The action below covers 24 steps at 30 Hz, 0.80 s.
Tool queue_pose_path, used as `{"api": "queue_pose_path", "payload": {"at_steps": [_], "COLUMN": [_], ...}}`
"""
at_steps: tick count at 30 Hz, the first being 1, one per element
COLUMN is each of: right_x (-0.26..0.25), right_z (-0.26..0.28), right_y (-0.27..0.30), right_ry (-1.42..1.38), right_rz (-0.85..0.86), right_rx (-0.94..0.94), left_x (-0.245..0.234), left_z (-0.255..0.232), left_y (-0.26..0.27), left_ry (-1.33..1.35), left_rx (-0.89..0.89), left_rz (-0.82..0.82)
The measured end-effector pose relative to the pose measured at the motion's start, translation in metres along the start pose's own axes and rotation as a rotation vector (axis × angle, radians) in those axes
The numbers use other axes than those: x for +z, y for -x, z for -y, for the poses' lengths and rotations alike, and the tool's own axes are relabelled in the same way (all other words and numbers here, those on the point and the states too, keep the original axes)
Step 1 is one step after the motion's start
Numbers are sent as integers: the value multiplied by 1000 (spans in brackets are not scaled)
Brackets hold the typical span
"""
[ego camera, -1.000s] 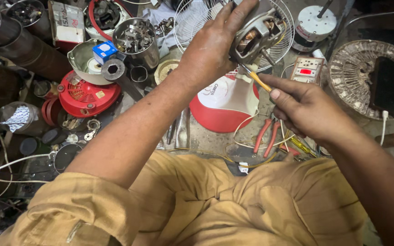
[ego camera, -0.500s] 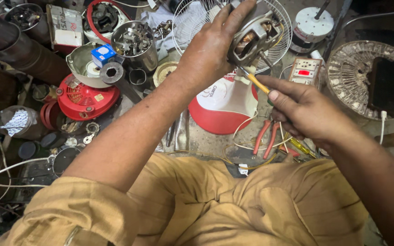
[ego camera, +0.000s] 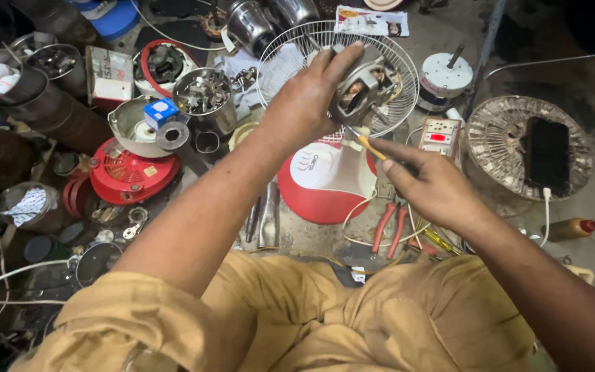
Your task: The person repairs a fan motor using a screwdriver and pliers. They unscrew the housing, inspect internal components, and manipulate wires and parts to service the unit.
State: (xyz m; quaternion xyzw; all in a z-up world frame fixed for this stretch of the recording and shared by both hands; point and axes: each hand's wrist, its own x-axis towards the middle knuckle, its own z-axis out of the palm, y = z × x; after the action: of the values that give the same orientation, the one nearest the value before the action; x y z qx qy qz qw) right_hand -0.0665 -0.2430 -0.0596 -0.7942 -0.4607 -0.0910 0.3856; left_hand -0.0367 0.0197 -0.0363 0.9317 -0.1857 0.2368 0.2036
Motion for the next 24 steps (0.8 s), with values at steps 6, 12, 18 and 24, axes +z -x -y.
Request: {"api": "queue_pose_path", "payload": {"at_steps": [6,12,18,24], "right_x": [-5,-16,-7,1], "right_z": [-1,11,2,23], "right_y": [6,-10,-3,5], "right_ry": [-708,-1004,-997,544], "right_rz": [96,117,161,222], "right_rx": [805,1111,1018,414], "left_x": [-12,-11,-1,-11], "left_z": [-6,-15,-9,-12], "left_y": [-19,-23,-16,-19], "left_ry": [-209,-297,-318,-245], "left_rx": [149,226,244,242], "left_rz": [5,59,-11,31]}}
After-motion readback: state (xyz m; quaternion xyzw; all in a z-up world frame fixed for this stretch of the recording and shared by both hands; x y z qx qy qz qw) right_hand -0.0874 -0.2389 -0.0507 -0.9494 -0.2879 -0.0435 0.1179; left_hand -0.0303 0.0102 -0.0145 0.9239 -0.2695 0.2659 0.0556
